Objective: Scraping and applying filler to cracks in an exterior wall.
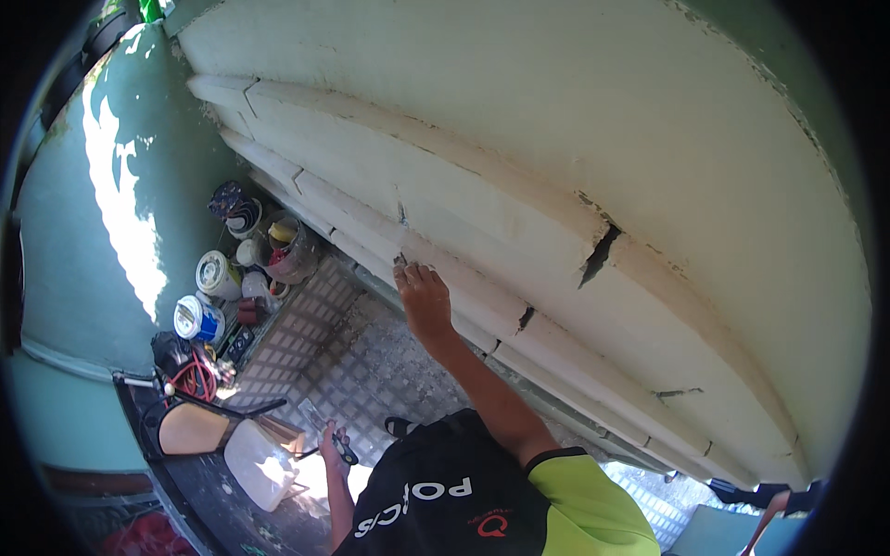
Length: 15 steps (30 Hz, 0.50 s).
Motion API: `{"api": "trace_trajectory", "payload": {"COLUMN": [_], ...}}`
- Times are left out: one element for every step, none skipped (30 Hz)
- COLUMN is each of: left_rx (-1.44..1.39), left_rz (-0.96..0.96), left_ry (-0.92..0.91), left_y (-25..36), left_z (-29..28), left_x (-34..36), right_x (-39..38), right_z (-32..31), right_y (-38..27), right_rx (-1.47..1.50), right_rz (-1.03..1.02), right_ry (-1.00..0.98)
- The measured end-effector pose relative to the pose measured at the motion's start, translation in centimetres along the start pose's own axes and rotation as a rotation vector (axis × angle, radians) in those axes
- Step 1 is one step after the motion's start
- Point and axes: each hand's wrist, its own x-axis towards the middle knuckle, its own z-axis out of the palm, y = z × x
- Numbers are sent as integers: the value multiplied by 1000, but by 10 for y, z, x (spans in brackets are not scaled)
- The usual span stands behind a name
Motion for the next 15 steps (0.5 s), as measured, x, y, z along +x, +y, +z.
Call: {"api": "trace_trajectory", "payload": {"left_rx": [-5,-25,-45,-80,-94,-82,-69,-64,-64,-54,-38,-20,-1,28,14], "left_rz": [2,-1,-4,-12,-8,6,20,-9,4,-2,-11,-33,-56,-68,-82], "left_ry": [14,30,44,32,61,71,84,96,74,91,100,79,60,112,79], "left_y": [-4,-4,-6,-11,-18,-26,-33,-46,-53,-68,-79,-90,-98,-99,-99], "left_z": [7,19,31,33,37,46,51,49,59,60,67,71,83,108,127], "left_x": [-8,-14,-20,-26,-35,-39,-45,-45,-55,-59,-61,-66,-73,-85,-96], "right_x": [-7,-15,-27,-44,-62,-76,-92,-103,-107,-110,-113,-108,-97,-88,-81], "right_z": [-1,-2,-10,-21,-41,-64,-86,-106,-118,-128,-132,-129,-122,-109,-96], "right_y": [8,16,29,39,40,38,36,36,43,48,56,66,77,89,99], "right_rx": [22,45,44,49,70,93,161,229,245,266,281,224,168,116,65], "right_rz": [30,58,63,59,24,-12,-31,-43,-54,-49,-35,-24,-13,-37,-57], "right_ry": [9,16,-79,-181,-173,-162,-129,-99,-121,-59,8,26,43,46,50]}}
